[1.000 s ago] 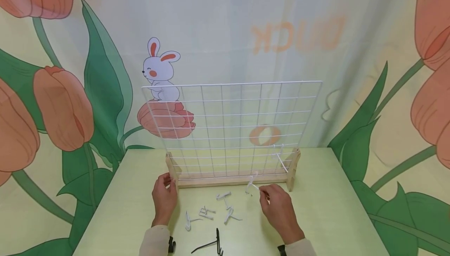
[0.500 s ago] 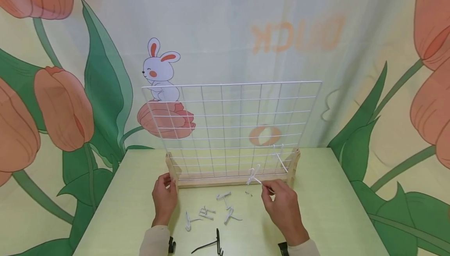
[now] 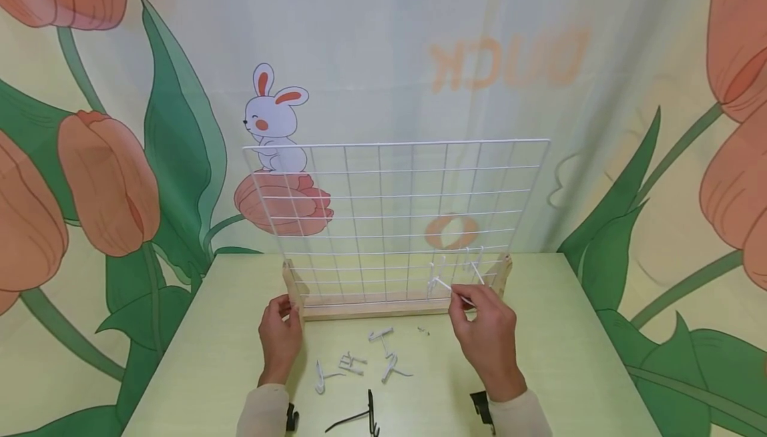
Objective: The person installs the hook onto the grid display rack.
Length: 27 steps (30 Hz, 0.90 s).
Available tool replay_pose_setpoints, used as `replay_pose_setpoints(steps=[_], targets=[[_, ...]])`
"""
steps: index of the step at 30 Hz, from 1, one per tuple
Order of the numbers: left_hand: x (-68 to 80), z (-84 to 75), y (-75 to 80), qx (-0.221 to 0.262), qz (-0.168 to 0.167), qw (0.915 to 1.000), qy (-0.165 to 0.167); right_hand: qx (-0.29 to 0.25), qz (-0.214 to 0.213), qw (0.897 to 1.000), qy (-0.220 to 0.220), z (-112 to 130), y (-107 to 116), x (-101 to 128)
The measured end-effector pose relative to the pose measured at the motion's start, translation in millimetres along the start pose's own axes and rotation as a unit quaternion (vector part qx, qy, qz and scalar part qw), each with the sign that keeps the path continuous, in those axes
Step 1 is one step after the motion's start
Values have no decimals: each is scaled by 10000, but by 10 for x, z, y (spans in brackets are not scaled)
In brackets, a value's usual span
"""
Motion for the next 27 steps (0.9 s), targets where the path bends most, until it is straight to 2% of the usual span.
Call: replay_pose_setpoints(steps=[5,11,27], targets=[[-1,-12,6,34,-81,9999,-84,-143,-235,9995,-124,-4,38,-132],[-10,3,-4,40,-28,10000,10,-142,-344,9992,-144,-11,55,-230],[-6,21,-14,23,44,10000,-6,158,-554,9983,-110,-25,116,-520]])
Point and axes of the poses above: each hand's wrist, its own x-axis away from the middle knuckle, its own y-axis out of the back of the hand, z = x × y, the point moved 6 cm from there along -x, towards the middle knuckle, and after that the axes turned 11 degrees about y, right-handed, at the moved point
